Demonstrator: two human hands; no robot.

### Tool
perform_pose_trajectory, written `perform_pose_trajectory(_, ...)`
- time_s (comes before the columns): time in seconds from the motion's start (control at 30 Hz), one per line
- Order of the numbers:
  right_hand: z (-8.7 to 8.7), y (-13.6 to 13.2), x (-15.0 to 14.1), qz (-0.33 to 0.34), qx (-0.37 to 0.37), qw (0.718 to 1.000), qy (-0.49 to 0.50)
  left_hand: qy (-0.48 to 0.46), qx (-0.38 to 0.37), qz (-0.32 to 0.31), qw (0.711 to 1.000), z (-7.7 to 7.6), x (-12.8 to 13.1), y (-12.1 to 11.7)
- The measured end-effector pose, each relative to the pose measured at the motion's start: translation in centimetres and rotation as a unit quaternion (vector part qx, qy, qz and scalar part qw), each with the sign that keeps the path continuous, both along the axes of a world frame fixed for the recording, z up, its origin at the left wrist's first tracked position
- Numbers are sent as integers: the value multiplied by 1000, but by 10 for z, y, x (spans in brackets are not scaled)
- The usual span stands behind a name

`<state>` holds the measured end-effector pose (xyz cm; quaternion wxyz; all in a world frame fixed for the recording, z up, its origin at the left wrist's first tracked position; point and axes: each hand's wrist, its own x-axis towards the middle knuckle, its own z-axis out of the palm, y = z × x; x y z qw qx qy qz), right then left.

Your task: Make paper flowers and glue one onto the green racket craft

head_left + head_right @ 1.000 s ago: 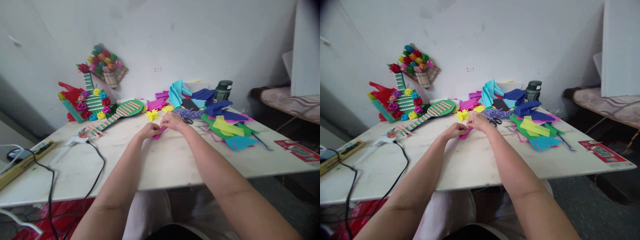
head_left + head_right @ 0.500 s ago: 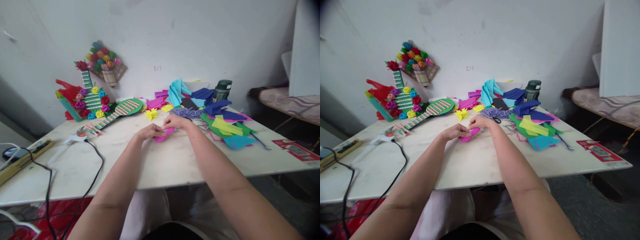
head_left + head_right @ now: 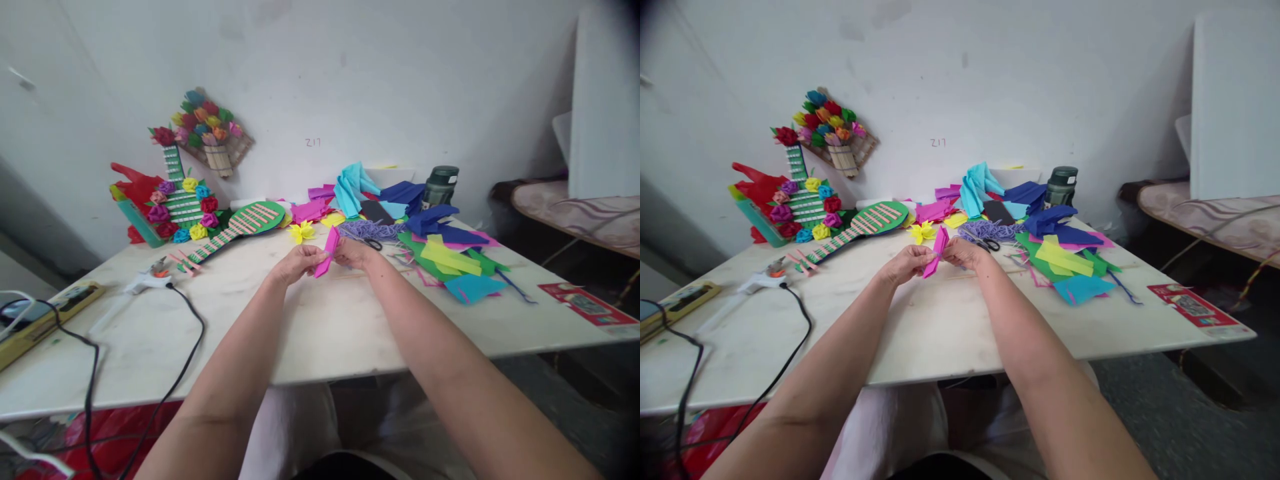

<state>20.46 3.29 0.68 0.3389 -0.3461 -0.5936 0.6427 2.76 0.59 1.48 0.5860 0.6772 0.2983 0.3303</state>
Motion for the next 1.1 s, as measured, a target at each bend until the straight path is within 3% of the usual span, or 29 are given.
perform_pose_trajectory(0.2,9,-3,-5,-58,21,998,15,-88,31,95,991,-4,-5,8)
perform_pose_trajectory(0.33,12,-6,-8,-60,57,997,-2,-118,26,102,987,-7,-9,12)
perform_pose_trajectory(0.53,11,-7,-24,-124,122,968,182,-161,-9,117,980,-9,-11,14)
perform_pose_trajectory(0.73,14,-13,-36,-137,26,939,315,-215,-41,128,967,-8,-2,11)
perform_pose_trajectory(0.93,16,-12,-31,-97,-32,939,327,-219,-26,79,972,-8,7,7)
perform_pose_trajectory(1.1,19,-10,-28,-96,-47,936,336,-240,-18,89,966,-2,14,2)
